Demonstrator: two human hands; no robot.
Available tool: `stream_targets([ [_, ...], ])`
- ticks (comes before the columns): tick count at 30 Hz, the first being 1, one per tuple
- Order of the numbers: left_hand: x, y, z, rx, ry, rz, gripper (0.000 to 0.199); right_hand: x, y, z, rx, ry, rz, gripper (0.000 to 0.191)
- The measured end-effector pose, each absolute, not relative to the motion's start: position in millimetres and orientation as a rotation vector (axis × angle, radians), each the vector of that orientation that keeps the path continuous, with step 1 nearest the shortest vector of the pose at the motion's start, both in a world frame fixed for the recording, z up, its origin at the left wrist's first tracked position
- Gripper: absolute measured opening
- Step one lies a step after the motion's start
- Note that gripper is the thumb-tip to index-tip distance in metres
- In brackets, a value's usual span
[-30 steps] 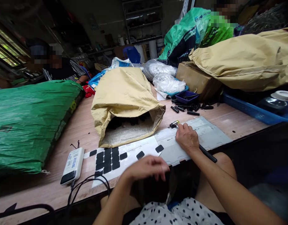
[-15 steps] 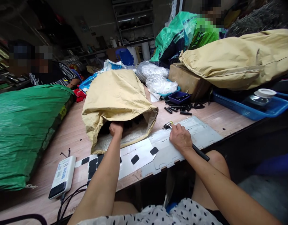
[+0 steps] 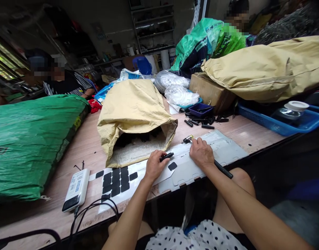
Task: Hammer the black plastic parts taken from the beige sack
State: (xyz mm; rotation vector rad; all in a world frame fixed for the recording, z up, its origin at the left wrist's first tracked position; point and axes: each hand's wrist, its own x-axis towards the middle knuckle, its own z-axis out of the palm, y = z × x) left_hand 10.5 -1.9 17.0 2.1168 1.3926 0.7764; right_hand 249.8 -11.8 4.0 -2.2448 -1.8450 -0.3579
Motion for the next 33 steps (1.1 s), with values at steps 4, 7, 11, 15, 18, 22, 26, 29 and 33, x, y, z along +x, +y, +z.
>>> stream_targets([
  [4,16,3,7,2.172,1.453,0.777,0.014,250,-12,4,-2.239,-1.843,-0.344,0.031],
  [7,15,4,6,2.152,1.432,0.765,0.014,256,-11,3,-2.224,-1.857,-0.291,0.033],
  [11,15,3,8,2.105,1.422,0.754,0.014,260,-14,11,-2.142,-1.818,-0.153,0.034],
  [15,14,3,8,2.081,1.411,0.791,0.015,245,-31,23,-1.835,-1.735,0.062,0.035],
  [18,14,2,7,2.059,1.387,0.816,0.016,227,-47,25,-1.582,-1.739,0.283,0.035],
  [22,14,2,6,2.033,1.392,0.83,0.017,209,-61,19,-1.506,-1.758,0.387,0.034],
  [26,16,2,8,2.033,1.414,0.817,0.017,201,-67,19,-1.517,-1.77,0.316,0.036],
  [29,16,2,8,2.038,1.429,0.803,0.016,199,-69,19,-1.578,-1.802,0.262,0.036],
  [33,16,2,6,2.042,1.427,0.802,0.016,196,-69,21,-1.592,-1.795,0.293,0.035],
])
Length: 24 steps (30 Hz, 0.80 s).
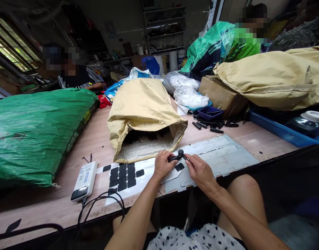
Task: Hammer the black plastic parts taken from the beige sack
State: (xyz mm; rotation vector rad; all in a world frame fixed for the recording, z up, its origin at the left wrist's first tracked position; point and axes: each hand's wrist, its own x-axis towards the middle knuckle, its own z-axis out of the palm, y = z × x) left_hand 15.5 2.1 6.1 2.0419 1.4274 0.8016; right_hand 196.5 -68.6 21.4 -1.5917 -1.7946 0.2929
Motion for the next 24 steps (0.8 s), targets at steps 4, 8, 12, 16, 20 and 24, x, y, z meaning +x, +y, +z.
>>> stream_targets([
  [4,15,2,4,2.065,1.419,0.807,0.013,187,-69,24,-1.5,-1.817,0.32,0.037],
  [8,15,2,5,2.071,1.43,0.792,0.01,179,-68,22,-1.533,-1.841,0.336,0.035],
  [12,16,1,6,2.048,1.424,0.819,0.016,194,-63,23,-1.571,-1.787,0.273,0.034],
  [16,16,1,6,2.072,1.436,0.808,0.016,230,-51,24,-1.757,-1.748,0.079,0.033],
  [20,16,1,5,2.07,1.444,0.798,0.016,261,-33,14,-2.007,-1.768,-0.116,0.031],
  [24,16,2,4,2.088,1.447,0.794,0.015,271,-16,1,-2.063,-1.84,-0.213,0.031],
])
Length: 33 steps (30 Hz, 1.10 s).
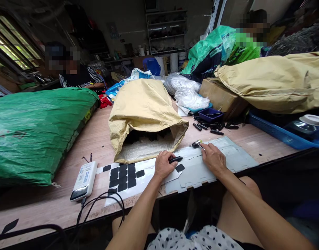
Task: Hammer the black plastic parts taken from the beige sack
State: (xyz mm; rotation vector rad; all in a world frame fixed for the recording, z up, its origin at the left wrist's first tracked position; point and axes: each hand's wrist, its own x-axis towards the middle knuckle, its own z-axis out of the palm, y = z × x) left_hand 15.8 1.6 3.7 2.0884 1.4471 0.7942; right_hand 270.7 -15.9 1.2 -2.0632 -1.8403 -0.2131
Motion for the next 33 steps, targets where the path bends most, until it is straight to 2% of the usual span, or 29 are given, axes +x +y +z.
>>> stream_targets([
  [7,16,0,6,2.083,1.45,0.788,0.015,259,-14,-3,-2.077,-1.887,-0.432,0.032],
  [14,15,1,13,2.045,1.412,0.776,0.014,255,-14,2,-2.145,-1.883,-0.408,0.03],
  [19,12,-21,18,1.716,1.178,0.911,0.019,254,-13,4,-2.157,-1.872,-0.388,0.027],
  [23,9,-49,13,1.472,0.998,0.878,0.025,254,-13,2,-2.141,-1.868,-0.384,0.025],
  [29,8,-64,9,1.594,1.111,0.9,0.021,257,-15,2,-2.021,-1.885,-0.48,0.027],
  [33,10,-64,9,1.693,1.12,0.901,0.019,262,-24,14,-1.746,-2.028,-0.439,0.037],
])
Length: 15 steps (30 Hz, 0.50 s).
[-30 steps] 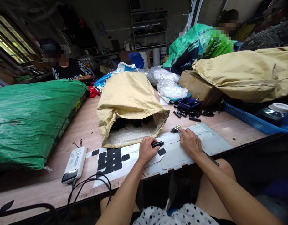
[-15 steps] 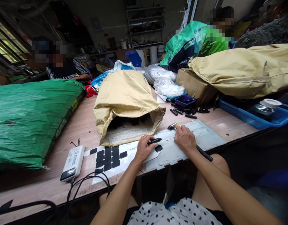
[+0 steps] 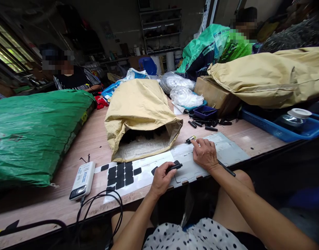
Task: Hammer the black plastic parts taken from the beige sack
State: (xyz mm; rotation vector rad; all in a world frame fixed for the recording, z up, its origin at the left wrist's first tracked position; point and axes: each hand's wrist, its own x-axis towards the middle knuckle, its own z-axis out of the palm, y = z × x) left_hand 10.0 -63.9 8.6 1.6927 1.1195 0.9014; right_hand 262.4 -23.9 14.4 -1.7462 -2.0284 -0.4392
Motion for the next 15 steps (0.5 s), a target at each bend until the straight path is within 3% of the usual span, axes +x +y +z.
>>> stream_targets([
  [7,10,-66,3,1.812,1.104,0.917,0.019,261,-52,48,-1.119,-2.548,0.235,0.039],
  [15,9,-66,4,1.899,1.074,0.894,0.017,235,-54,39,-1.092,-2.626,0.124,0.035],
])
